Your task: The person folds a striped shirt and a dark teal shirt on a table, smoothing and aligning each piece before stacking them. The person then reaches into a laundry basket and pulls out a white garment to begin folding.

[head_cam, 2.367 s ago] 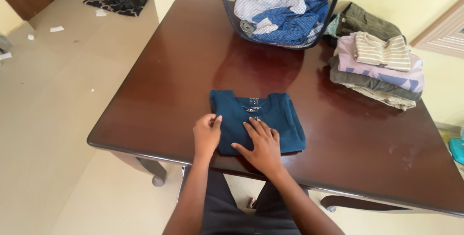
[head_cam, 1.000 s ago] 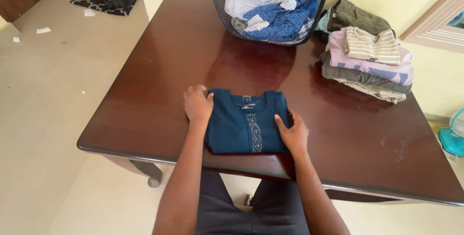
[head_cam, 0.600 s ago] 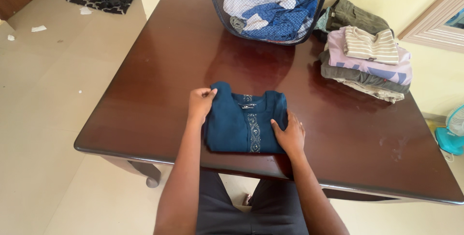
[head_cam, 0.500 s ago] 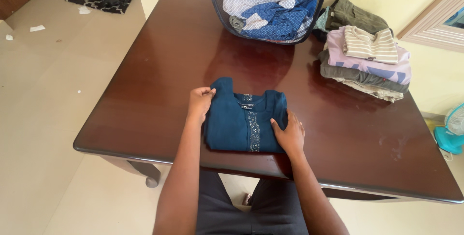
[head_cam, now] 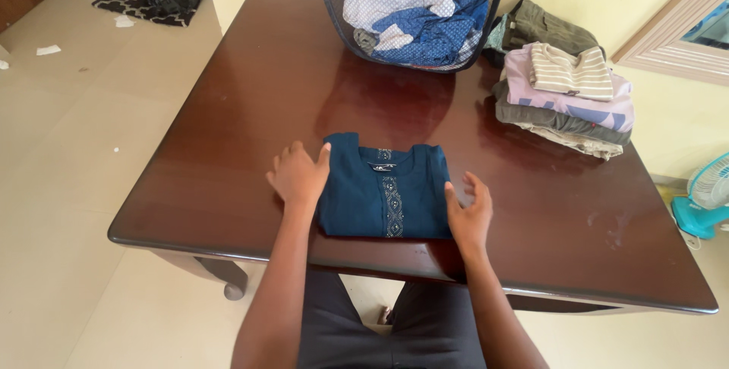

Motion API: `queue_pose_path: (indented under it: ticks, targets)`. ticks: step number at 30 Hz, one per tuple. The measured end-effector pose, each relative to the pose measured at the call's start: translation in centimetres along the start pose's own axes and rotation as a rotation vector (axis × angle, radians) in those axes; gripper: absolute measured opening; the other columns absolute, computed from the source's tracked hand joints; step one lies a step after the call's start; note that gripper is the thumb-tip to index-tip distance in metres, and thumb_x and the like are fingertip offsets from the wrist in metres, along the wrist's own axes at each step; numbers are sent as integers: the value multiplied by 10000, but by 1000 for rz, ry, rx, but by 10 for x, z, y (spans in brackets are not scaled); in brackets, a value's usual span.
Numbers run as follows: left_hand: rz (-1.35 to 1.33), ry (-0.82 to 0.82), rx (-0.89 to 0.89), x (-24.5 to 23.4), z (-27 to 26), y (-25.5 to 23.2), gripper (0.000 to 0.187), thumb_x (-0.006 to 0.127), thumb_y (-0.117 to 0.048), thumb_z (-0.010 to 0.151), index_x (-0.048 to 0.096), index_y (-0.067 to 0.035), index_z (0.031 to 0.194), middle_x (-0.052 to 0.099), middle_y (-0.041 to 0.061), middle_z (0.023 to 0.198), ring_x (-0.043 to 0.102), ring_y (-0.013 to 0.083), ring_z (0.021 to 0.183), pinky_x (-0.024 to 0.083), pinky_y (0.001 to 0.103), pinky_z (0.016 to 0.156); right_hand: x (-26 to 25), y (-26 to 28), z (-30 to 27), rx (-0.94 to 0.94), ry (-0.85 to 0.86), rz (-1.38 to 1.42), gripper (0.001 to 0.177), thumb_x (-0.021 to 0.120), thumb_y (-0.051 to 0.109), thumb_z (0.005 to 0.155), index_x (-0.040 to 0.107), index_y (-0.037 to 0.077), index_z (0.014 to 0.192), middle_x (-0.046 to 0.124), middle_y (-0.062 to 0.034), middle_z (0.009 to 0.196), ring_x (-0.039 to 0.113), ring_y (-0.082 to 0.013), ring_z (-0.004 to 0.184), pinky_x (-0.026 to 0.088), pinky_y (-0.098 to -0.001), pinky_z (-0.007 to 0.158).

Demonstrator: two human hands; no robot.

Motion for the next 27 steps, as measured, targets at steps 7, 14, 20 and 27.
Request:
queue_pose_path:
  ticks: [7,14,20,27]
  targets:
    - [-6,188,132,24,-29,-3,863,661,-730,826,609,-42,1344,339,220,1547,230,410,1470,160,686,1119,-7,-7,-30,165,383,-404,737,770,639,763,669,125,1281,661,-124,1166,616,-319,1134,431,-574,995]
    - [-187,375,175,83,-19,-21,581,776,-377,807,660,-39,1266,518,185,1489,456,374,1407,338,559,1168,12,-18,-35,223,368,-186,536,827,426,791,704,103,1200,708,-128,1167,633,-323,1132,482,-499,978]
    - [-1011,636,-108,103,-26,-24,616,728,-120,815,532,-52,1394,701,198,1259,713,287,1099,578,399,939,10,-16,-39,619,427,848,339,724,120,902,689,-19,1209,754,-159,1172,701,-254,1101,535,-373,1024]
    - [-1209,752,-300,116,-54,-44,763,674,-17,777,384,-94,1479,642,222,1260,690,349,1079,617,486,851,-14,13,-43,928,318,1626,523,673,331,857,607,73,1306,659,-134,1334,623,-325,1217,465,-516,1055]
Point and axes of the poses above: each hand's wrist, its own z-axis towards the middle knuckle, its own x-axis out of the palm, y = z × x, the point moved 8 cm from there along z, towards the middle knuckle
